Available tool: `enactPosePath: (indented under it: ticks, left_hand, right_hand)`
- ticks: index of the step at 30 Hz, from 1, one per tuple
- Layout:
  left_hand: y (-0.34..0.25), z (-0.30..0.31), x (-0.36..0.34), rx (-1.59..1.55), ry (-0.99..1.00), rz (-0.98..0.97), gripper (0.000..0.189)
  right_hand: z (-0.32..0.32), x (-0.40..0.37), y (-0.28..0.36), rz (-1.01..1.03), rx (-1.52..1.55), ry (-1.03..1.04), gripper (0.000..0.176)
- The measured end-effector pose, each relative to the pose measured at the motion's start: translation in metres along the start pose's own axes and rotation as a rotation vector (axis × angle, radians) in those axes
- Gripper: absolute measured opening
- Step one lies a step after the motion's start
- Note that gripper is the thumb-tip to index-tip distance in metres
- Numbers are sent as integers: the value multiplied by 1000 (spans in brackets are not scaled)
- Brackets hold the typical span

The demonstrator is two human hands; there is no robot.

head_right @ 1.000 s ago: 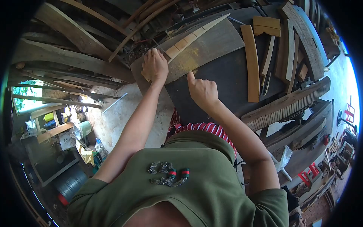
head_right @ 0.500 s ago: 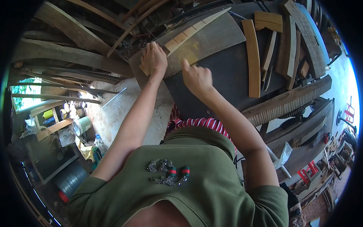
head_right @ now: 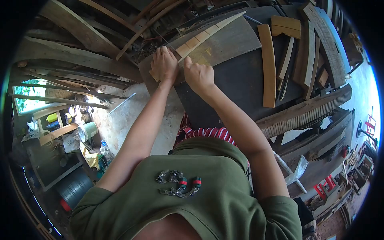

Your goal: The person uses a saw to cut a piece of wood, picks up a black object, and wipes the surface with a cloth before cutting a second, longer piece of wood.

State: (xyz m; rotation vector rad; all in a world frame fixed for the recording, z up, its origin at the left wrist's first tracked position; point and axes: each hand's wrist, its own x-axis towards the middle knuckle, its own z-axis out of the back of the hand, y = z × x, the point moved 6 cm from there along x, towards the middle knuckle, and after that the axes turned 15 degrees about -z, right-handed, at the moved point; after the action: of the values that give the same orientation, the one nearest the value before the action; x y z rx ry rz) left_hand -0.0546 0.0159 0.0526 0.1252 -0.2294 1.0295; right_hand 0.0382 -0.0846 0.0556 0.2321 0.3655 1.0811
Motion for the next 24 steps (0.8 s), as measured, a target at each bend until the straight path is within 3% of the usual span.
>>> enactPosePath:
  ticks: [2,8,13,20,24]
  left_hand:
    - [-1,0,0,15,-6,-2,20]
    - [-2,3,0,19,-37,-8,21]
    - [0,2,-1,11,29,6,21]
    - [0,0,0,-45,21,15,25]
    - [-2,5,1,-48,74,21,25]
  right_hand:
    - [3,-8,-6,9,9,-29,16]
    - [11,-44,-26,-72,-78,157,13]
    - [-1,6,5,8,15,-15,12]
    - [11,-42,-23,-67,-83,162,12]
    - [1,0,-1,-19,-9,23,15]
